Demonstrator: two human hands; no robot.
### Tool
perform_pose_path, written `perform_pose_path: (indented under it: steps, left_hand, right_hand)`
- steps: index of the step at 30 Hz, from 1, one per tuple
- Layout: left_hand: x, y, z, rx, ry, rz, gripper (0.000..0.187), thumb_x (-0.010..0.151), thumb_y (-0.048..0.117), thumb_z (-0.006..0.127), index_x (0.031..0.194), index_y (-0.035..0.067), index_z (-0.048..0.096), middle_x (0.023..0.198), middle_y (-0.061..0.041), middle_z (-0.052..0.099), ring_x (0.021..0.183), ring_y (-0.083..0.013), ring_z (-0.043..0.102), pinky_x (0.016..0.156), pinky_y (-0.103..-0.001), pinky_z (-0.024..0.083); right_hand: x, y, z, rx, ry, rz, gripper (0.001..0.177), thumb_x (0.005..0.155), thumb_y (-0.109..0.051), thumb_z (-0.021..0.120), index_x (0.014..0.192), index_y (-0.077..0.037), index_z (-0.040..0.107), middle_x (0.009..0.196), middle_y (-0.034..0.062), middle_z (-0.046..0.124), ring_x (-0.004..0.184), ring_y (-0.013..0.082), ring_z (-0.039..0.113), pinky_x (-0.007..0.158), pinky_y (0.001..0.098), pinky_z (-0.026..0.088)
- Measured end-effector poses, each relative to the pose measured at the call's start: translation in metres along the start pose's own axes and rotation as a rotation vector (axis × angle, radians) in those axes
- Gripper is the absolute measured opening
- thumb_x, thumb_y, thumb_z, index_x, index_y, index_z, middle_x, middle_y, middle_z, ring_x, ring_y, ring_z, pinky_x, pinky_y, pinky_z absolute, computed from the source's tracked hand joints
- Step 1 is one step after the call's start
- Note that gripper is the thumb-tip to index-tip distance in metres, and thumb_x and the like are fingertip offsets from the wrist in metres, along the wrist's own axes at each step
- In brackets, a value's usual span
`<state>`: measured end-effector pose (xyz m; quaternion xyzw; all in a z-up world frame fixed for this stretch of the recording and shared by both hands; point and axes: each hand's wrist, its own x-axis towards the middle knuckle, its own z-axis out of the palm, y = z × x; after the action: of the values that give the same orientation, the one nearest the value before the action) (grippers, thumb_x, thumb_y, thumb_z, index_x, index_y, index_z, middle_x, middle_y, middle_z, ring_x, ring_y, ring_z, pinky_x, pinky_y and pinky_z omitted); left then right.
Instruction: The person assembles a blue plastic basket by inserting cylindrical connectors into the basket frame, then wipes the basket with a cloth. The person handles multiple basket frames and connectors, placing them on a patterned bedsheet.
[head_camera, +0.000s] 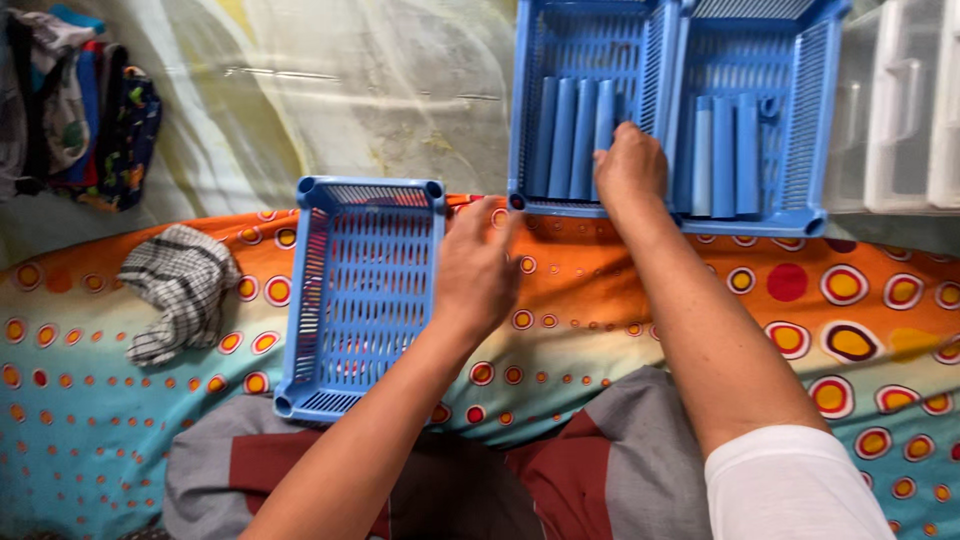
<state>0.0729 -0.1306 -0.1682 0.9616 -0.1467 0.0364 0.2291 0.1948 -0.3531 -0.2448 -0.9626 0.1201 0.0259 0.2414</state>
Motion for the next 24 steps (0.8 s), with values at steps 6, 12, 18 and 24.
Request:
perform_pose_path:
  steps: [6,12,18,24]
  left_hand:
    - [-0.044,-0.032,-0.038,0.035,-0.251,-0.606,0.063,0.074,0.032,0.084,0.124,0.005,0.057,0.117,-0.023,0.057,0.1,-0.0447,0.063,0.078,-0.052,0.054]
    - [-0.059,-0.034,-0.064,-0.077,-0.018,-0.421,0.034,0.084,0.014,0.068,0.117,0.008,0.067,0.098,-0.018,0.067,0.09,-0.0423,0.066,0.077,-0.052,0.054]
    - [-0.079,-0.021,-0.126,-0.181,0.092,-0.162,0.035,0.088,0.009,0.065,0.122,0.007,0.063,0.099,-0.017,0.067,0.092,-0.0408,0.066,0.078,-0.05,0.053]
    - [-0.124,-0.013,-0.173,-0.174,0.048,-0.088,0.028,0.09,0.006,0.064,0.118,0.009,0.066,0.1,-0.011,0.07,0.094,-0.0355,0.068,0.077,-0.047,0.053]
  right_hand:
    - [-0.022,-0.016,-0.005,-0.04,0.199,-0.238,0.028,0.089,-0.015,0.079,0.107,0.004,0.07,0.102,0.027,0.069,0.092,0.046,0.067,0.079,0.0516,0.054]
    - [-0.071,-0.053,-0.039,0.347,0.06,-0.322,0.03,0.098,-0.024,0.072,0.117,-0.001,0.073,0.105,0.018,0.075,0.092,0.0315,0.074,0.08,0.0408,0.057]
    - [-0.108,-0.095,-0.066,0.918,-0.313,-0.134,0.038,0.104,-0.033,0.055,0.125,-0.003,0.067,0.101,0.0012,0.072,0.077,0.0068,0.069,0.061,0.0243,0.057]
    - [-0.172,-0.11,-0.082,0.995,-0.484,-0.134,0.038,0.111,-0.036,0.048,0.106,-0.003,0.065,0.079,0.0036,0.066,0.061,0.0085,0.058,0.052,0.0241,0.048]
